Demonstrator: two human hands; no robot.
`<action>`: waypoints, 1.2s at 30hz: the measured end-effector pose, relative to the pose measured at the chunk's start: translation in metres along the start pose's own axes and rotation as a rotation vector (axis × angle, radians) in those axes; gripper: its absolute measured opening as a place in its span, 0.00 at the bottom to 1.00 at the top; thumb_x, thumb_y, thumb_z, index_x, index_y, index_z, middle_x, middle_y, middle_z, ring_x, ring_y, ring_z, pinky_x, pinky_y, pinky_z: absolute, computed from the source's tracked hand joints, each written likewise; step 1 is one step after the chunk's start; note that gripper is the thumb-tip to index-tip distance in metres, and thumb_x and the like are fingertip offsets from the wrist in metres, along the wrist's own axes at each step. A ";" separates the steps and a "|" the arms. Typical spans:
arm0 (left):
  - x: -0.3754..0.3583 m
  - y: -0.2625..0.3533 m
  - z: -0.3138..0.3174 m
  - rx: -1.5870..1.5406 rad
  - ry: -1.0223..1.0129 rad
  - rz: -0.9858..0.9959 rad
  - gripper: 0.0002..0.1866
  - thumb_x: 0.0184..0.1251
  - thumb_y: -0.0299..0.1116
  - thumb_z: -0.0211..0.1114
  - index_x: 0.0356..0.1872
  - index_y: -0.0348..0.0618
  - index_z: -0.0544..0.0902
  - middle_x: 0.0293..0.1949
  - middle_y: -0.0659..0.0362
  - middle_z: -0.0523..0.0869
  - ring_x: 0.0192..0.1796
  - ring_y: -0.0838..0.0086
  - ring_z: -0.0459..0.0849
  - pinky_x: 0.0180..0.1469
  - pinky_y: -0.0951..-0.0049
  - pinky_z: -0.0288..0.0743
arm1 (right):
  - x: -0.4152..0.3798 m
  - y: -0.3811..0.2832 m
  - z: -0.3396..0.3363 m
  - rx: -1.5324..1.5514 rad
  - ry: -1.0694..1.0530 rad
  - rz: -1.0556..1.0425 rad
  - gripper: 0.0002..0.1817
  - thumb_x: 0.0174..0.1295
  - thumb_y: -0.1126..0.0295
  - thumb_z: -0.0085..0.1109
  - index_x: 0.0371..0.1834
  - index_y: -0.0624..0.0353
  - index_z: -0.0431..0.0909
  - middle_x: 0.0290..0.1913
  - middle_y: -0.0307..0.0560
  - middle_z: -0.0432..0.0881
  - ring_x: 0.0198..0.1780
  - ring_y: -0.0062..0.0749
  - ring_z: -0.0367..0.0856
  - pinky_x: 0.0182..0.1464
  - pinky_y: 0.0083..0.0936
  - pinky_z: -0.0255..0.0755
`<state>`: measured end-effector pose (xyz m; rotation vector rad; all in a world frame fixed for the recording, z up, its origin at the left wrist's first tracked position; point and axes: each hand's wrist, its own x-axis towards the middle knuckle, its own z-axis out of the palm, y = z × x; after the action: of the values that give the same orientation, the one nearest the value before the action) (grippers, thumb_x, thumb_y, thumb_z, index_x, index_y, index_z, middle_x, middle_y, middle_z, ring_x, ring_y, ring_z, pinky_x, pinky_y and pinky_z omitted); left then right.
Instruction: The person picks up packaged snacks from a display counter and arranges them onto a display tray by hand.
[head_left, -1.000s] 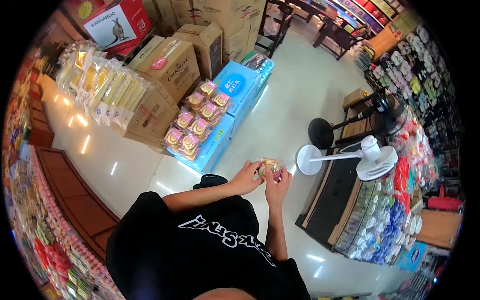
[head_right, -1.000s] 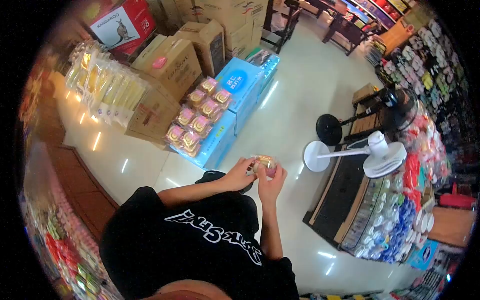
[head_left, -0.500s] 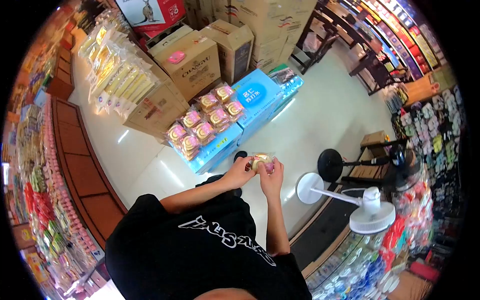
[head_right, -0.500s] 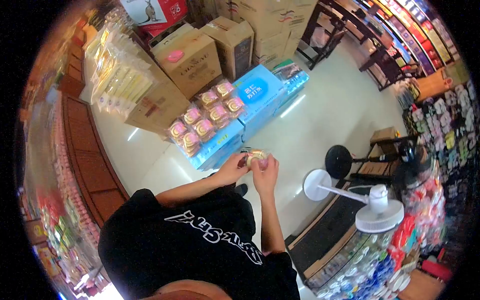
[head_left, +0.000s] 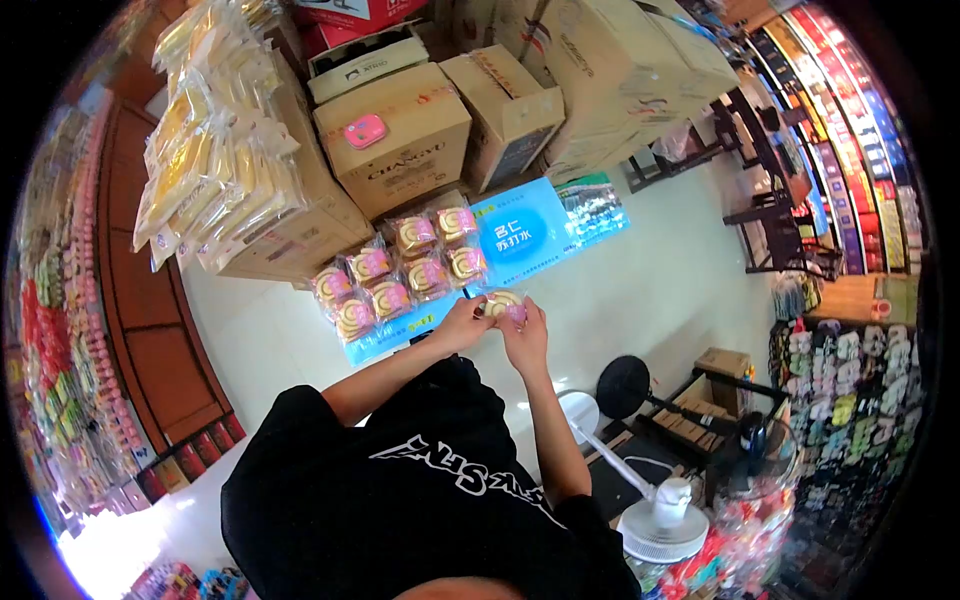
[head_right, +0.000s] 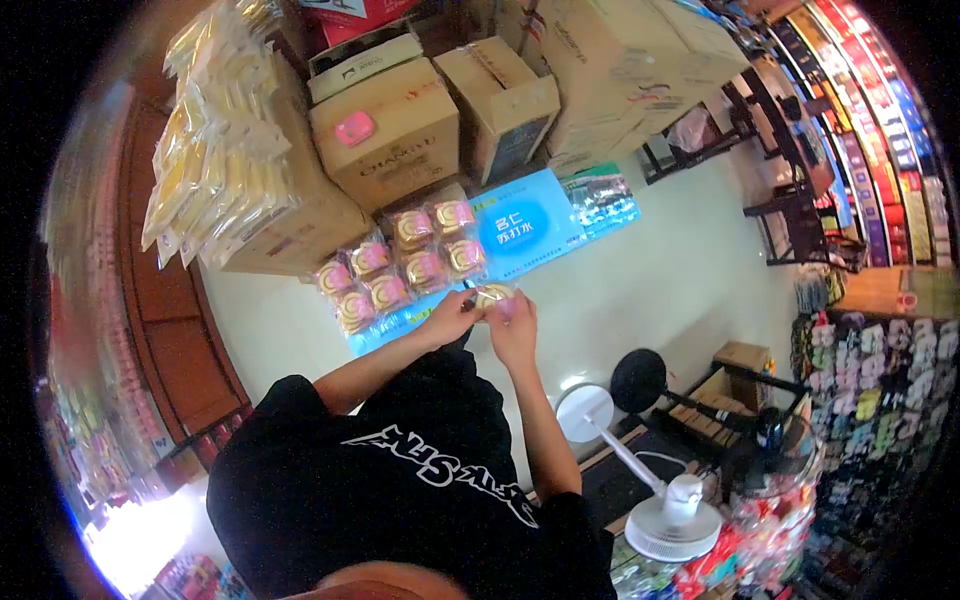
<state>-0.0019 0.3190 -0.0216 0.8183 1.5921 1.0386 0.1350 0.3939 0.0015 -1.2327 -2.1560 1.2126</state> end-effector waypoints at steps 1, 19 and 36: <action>0.013 -0.014 -0.002 -0.010 0.004 -0.028 0.22 0.63 0.34 0.62 0.56 0.31 0.75 0.36 0.49 0.85 0.36 0.72 0.82 0.38 0.70 0.75 | 0.014 0.001 0.003 -0.008 -0.044 0.009 0.28 0.56 0.65 0.60 0.58 0.71 0.69 0.51 0.67 0.75 0.56 0.56 0.72 0.57 0.41 0.67; 0.076 -0.057 -0.029 0.122 0.420 -0.221 0.31 0.62 0.45 0.58 0.61 0.34 0.68 0.49 0.36 0.80 0.51 0.44 0.79 0.54 0.55 0.73 | 0.137 0.058 0.101 0.078 -0.192 0.016 0.20 0.45 0.74 0.59 0.46 0.67 0.77 0.39 0.62 0.80 0.43 0.56 0.78 0.48 0.40 0.72; 0.085 -0.044 0.018 0.372 0.708 -0.248 0.25 0.57 0.33 0.61 0.56 0.30 0.73 0.56 0.36 0.73 0.61 0.45 0.69 0.63 0.56 0.66 | 0.166 0.077 0.079 0.038 -0.464 -0.072 0.30 0.50 0.65 0.68 0.54 0.69 0.71 0.49 0.63 0.76 0.51 0.54 0.75 0.54 0.39 0.70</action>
<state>-0.0060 0.3815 -0.0961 0.4809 2.4728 0.9090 0.0312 0.5123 -0.1208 -0.9120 -2.4534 1.6260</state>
